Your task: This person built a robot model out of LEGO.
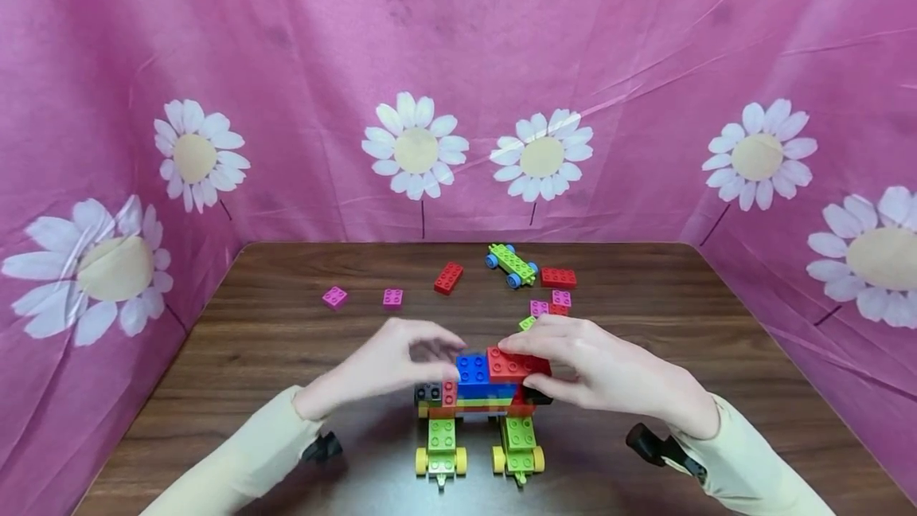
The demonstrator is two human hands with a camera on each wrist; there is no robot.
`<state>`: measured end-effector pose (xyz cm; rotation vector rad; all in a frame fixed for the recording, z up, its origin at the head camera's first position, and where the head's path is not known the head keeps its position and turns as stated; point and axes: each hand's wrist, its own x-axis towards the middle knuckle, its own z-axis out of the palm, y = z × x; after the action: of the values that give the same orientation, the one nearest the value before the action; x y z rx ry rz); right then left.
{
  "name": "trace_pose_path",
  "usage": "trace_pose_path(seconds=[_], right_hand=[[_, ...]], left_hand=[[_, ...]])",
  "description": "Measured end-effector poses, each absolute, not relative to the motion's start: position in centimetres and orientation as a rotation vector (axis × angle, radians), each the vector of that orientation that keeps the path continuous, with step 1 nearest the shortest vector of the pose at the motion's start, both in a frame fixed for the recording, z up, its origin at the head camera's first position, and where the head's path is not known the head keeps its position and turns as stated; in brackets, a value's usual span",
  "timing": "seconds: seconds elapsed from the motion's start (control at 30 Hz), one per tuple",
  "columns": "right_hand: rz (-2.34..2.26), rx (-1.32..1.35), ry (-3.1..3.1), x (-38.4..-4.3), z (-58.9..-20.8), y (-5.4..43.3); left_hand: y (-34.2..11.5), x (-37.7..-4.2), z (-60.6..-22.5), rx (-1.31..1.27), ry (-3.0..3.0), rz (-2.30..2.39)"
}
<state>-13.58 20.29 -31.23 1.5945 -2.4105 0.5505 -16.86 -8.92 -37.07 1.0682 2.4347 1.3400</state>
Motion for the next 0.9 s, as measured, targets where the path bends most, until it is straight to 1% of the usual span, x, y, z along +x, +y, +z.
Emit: trace_pose_path(seconds=[0.1, 0.23, 0.37, 0.47, 0.67, 0.9], right_hand=[[0.542, 1.589, -2.404, -13.5, -31.2, 20.4], [0.539, 1.566, -2.424, -13.4, -31.2, 20.6], [0.551, 1.545, -2.458, -13.4, -31.3, 20.7], [0.553, 1.544, -2.468, -13.3, -31.5, 20.5], [0.581, 1.547, -2.438, -13.2, -31.7, 20.4], [0.572, 1.532, -2.439, -13.2, -31.8, 20.4]], left_hand=[[-8.8, -19.4, -36.4, 0.946, 2.542, 1.324], [-7.7, -24.1, -36.2, 0.926, 2.760, 1.176], [-6.5, -28.3, -37.4, 0.901, 2.927, 0.890], [-5.8, -30.5, -38.8, 0.828, 2.984, 0.695], [-4.4, -33.0, -40.8, 0.642, 2.943, 0.544], [-3.6, -33.6, -41.9, 0.626, 2.959, 0.500]])
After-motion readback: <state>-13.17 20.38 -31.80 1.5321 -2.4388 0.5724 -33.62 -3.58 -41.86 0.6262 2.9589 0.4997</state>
